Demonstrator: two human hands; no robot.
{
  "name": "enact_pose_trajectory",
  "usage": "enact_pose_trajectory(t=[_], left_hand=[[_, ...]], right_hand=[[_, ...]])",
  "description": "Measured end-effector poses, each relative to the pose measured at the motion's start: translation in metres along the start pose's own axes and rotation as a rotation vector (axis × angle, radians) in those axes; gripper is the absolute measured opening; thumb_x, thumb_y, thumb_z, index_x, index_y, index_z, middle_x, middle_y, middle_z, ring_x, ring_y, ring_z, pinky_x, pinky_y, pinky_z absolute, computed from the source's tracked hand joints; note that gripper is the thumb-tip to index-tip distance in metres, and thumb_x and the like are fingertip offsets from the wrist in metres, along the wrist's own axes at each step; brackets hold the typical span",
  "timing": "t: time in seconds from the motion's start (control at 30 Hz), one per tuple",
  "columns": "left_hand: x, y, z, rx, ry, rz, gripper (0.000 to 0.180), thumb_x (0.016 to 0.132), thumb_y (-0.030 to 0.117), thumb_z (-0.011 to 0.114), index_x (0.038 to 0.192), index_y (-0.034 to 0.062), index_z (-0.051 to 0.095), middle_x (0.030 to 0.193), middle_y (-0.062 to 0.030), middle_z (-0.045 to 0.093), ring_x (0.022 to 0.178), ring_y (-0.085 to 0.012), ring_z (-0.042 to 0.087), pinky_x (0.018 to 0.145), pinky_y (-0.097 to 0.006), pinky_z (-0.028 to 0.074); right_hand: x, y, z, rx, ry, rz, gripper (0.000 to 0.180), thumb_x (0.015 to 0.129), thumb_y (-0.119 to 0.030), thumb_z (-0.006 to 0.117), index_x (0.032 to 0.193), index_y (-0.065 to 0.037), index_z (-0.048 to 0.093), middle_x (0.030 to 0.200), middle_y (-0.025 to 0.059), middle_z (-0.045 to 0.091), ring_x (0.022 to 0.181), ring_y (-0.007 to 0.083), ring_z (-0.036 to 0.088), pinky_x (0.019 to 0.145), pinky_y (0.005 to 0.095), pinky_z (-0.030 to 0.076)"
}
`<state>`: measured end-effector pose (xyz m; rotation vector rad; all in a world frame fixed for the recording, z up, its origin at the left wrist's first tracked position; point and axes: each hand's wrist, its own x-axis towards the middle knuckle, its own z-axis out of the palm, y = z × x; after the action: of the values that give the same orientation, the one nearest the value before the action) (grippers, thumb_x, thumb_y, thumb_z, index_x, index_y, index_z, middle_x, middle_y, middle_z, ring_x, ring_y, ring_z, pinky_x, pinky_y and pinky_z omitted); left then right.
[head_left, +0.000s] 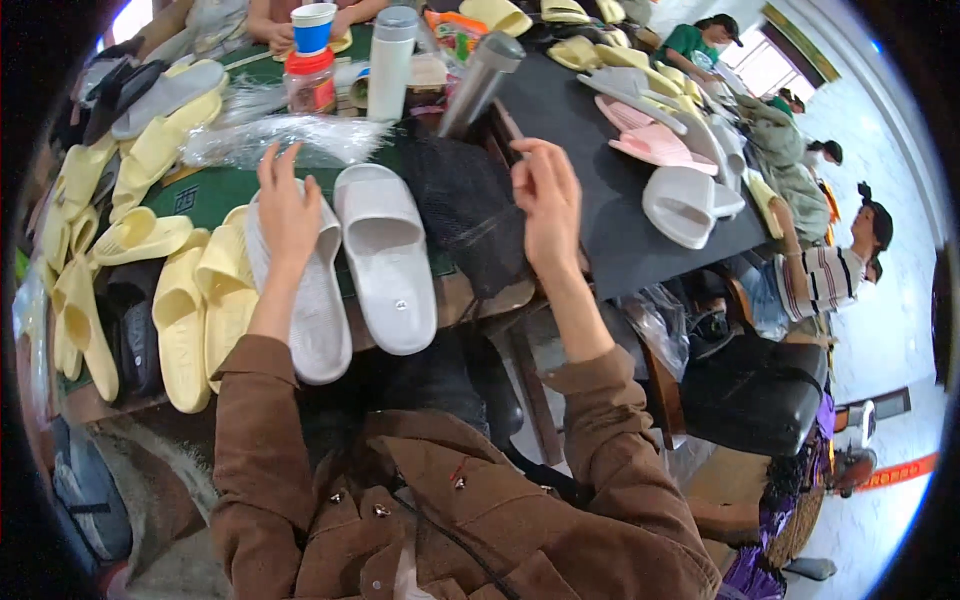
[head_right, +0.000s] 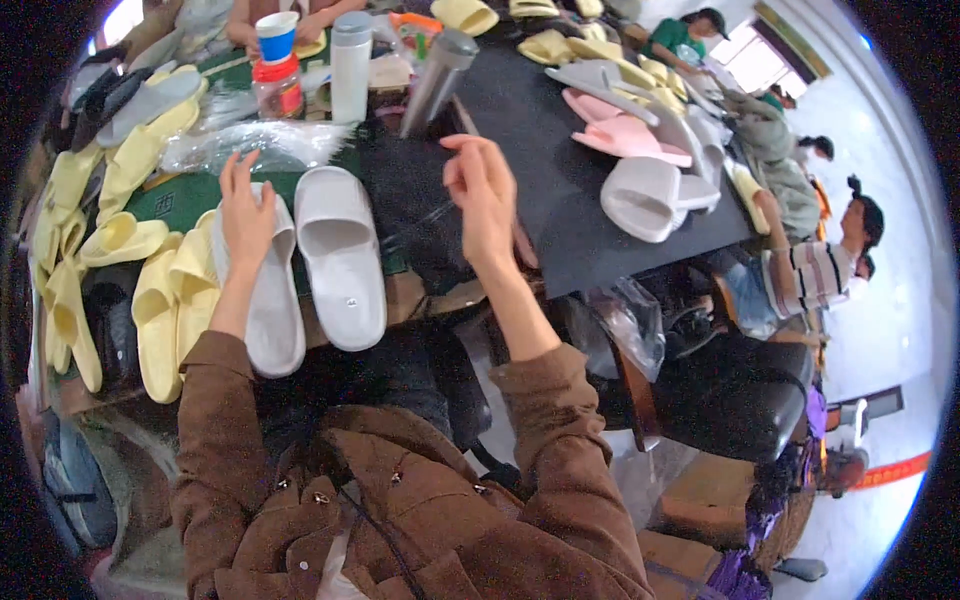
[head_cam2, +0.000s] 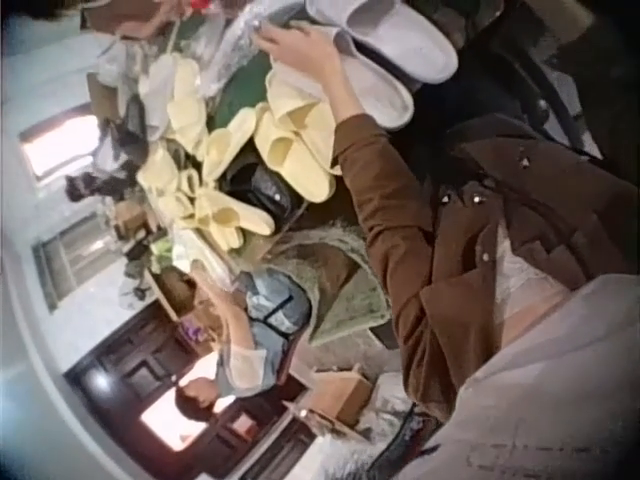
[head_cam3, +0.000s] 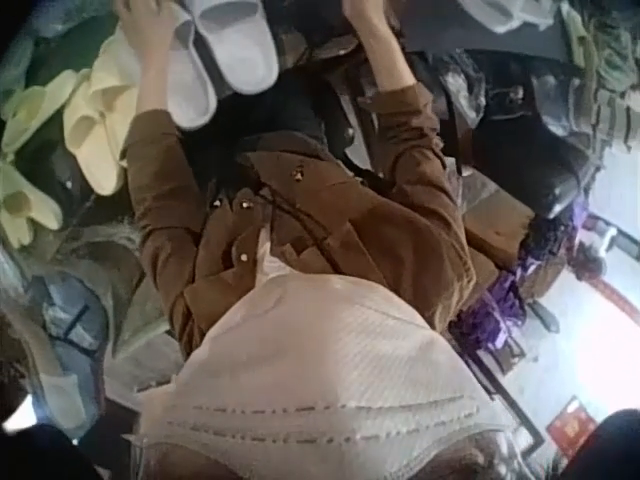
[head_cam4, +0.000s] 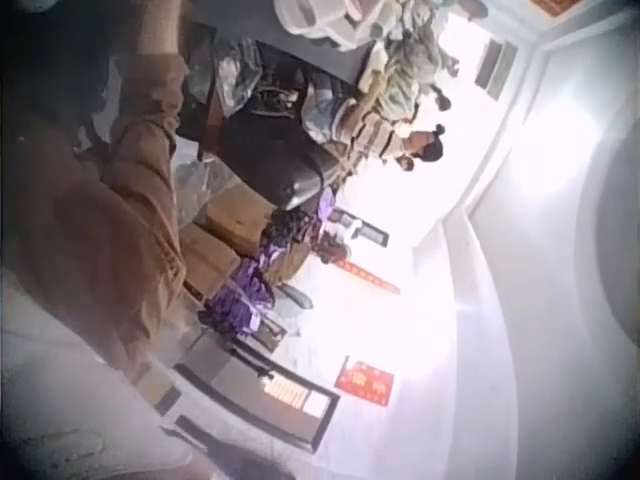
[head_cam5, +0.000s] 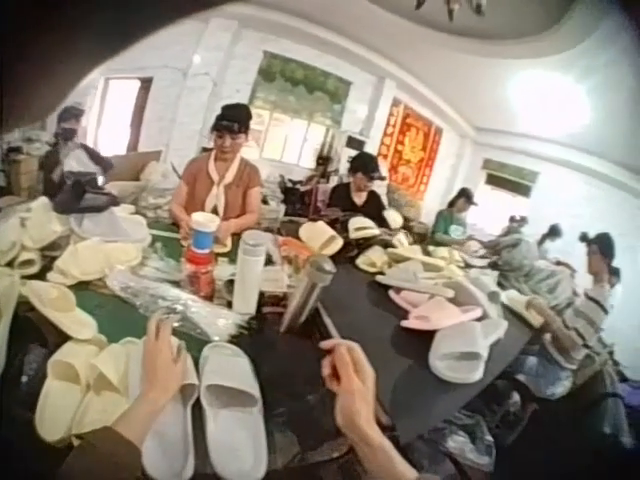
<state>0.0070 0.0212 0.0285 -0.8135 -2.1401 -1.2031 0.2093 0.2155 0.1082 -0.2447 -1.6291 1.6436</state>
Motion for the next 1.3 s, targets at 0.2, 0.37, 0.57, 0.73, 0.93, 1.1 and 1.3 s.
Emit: enact_pose_trajectory(t=[0.2,0.37,0.57,0.73,0.93,1.1,1.3], left_hand=[[0.0,-0.006,0.004,0.094,-0.006,0.083,0.041,0.081,0.005,0.058,0.122,0.0092,0.052,0.134,-0.0152,0.042,0.101,-0.0325,0.057,0.083,-0.039,0.047],[-0.001,-0.003,0.0,0.089,-0.052,0.022,0.038,0.082,0.006,0.057,0.12,0.009,0.054,0.134,-0.014,0.042,0.089,-0.0297,0.061,0.079,-0.038,0.048],[-0.002,0.003,0.0,0.068,-0.083,-0.018,0.035,0.082,0.007,0.057,0.117,0.009,0.056,0.133,-0.0113,0.044,0.088,-0.0284,0.061,0.078,-0.038,0.048],[-0.004,-0.001,0.0,0.092,-0.076,0.017,0.033,0.082,0.007,0.058,0.115,0.0085,0.057,0.131,-0.0115,0.046,0.089,-0.0282,0.061,0.077,-0.038,0.048],[-0.002,-0.002,-0.001,0.102,-0.063,0.045,0.032,0.082,0.007,0.057,0.113,0.0085,0.058,0.131,-0.0117,0.046,0.089,-0.0292,0.061,0.077,-0.038,0.048],[-0.002,0.002,0.001,0.05,-0.098,0.003,0.032,0.081,0.006,0.057,0.113,0.0084,0.058,0.131,-0.012,0.046,0.089,-0.0297,0.061,0.077,-0.038,0.048],[-0.004,-0.003,0.0,0.081,-0.071,0.049,0.031,0.081,0.006,0.058,0.112,0.0077,0.058,0.13,-0.0126,0.046,0.09,-0.0296,0.06,0.077,-0.039,0.048]], right_hand=[[-0.006,-0.056,-0.105,-0.993,0.286,-0.373,0.022,0.083,-0.009,0.064,0.105,-0.007,0.064,0.105,0.007,0.058,0.083,0.0153,0.055,0.071,0.0275,0.044],[0.005,-0.088,-0.167,-1.773,0.265,-0.256,0.061,0.078,-0.019,0.06,0.135,-0.025,0.04,0.135,0.0119,0.041,0.085,0.036,0.064,0.074,0.0443,0.051],[0.025,-0.089,-0.214,-1.881,0.274,-0.013,0.066,0.076,-0.018,0.062,0.136,-0.026,0.038,0.127,0.0154,0.052,0.097,0.0371,0.061,0.081,0.0481,0.049],[0.013,-0.088,-0.205,-1.715,0.258,0.067,0.062,0.078,-0.013,0.055,0.136,-0.024,0.037,0.109,0.0208,0.062,0.1,0.0411,0.058,0.083,0.0511,0.046],[-0.019,-0.115,-0.17,-0.804,0.067,0.017,0.057,0.082,-0.001,0.056,0.137,-0.009,0.041,0.125,0.0097,0.055,0.11,0.0175,0.053,0.093,0.0293,0.041],[-0.014,-0.122,-0.149,-0.576,0.111,-0.023,0.049,0.089,-0.007,0.054,0.136,-0.003,0.039,0.122,0.0105,0.054,0.113,0.0184,0.051,0.096,0.0278,0.039],[0.014,-0.087,-0.146,-0.54,0.268,-0.226,0.056,0.087,-0.003,0.048,0.14,0.001,0.03,0.147,0.0174,0.028,0.138,0.0248,0.025,0.11,0.0327,0.021]])
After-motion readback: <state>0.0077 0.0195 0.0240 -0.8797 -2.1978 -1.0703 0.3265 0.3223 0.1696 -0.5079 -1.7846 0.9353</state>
